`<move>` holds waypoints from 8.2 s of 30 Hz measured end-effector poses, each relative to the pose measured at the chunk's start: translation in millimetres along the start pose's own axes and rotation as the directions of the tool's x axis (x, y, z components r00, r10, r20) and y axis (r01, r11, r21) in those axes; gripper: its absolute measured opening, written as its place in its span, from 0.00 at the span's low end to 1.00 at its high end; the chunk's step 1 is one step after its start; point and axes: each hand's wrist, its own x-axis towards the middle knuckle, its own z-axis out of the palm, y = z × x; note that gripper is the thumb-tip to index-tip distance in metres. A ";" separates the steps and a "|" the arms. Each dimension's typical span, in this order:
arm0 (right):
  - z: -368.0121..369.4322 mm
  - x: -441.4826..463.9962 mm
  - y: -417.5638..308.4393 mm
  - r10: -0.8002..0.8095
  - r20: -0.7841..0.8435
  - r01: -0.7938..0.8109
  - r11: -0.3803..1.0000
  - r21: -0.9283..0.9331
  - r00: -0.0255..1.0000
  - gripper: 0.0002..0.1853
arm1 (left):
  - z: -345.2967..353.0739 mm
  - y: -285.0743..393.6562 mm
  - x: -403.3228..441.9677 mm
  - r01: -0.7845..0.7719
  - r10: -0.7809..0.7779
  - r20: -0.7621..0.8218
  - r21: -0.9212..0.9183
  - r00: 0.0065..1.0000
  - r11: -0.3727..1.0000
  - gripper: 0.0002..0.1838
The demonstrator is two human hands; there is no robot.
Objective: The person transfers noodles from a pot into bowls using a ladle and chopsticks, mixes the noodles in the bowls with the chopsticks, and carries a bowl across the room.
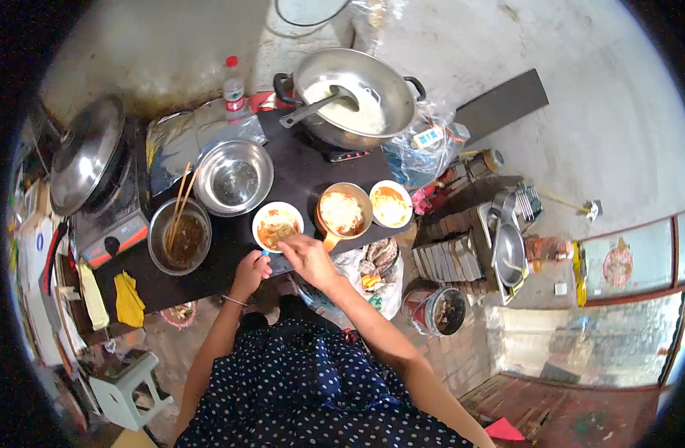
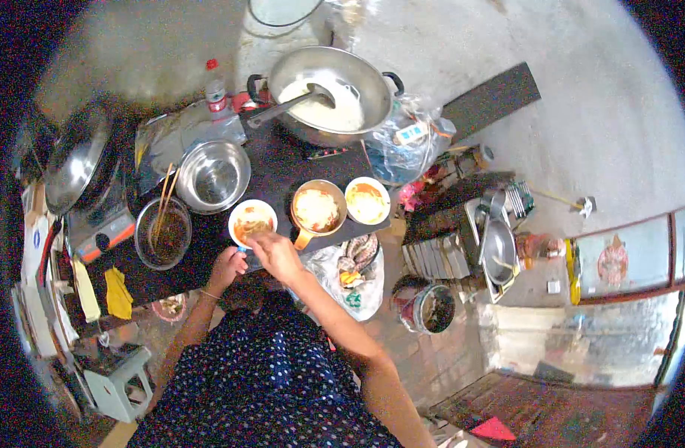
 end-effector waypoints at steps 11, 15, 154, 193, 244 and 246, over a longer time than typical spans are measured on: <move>-117.6 -45.9 38.8 0.676 -0.423 -0.083 0.581 0.810 0.603 0.13 | -13.9 163.9 -61.5 -0.126 0.128 0.017 -0.086 0.992 0.988 0.16; -182.0 -87.2 76.0 0.586 -0.702 -0.045 0.780 0.625 0.404 0.14 | 3.4 277.9 -109.6 -0.416 0.449 0.230 -0.180 0.863 0.891 0.25; -186.1 -340.3 -52.2 0.735 -0.347 -0.180 0.533 0.827 0.583 0.11 | 220.0 71.1 -247.5 0.257 -0.155 0.212 -0.638 0.965 0.726 0.32; -229.6 -444.3 10.3 0.879 -0.376 0.001 0.393 0.920 0.295 0.08 | 314.9 85.3 -210.7 0.383 -0.213 0.342 -0.572 0.915 0.726 0.32; -229.4 -415.9 -53.7 0.562 -0.542 -0.084 0.738 0.669 0.625 0.10 | 272.9 84.0 -235.0 0.341 -0.199 0.289 -0.614 0.936 0.712 0.33; -225.5 -410.5 -57.5 0.501 -0.545 -0.048 0.764 0.643 0.672 0.09 | 269.1 81.1 -235.1 0.344 -0.200 0.291 -0.617 0.935 0.708 0.33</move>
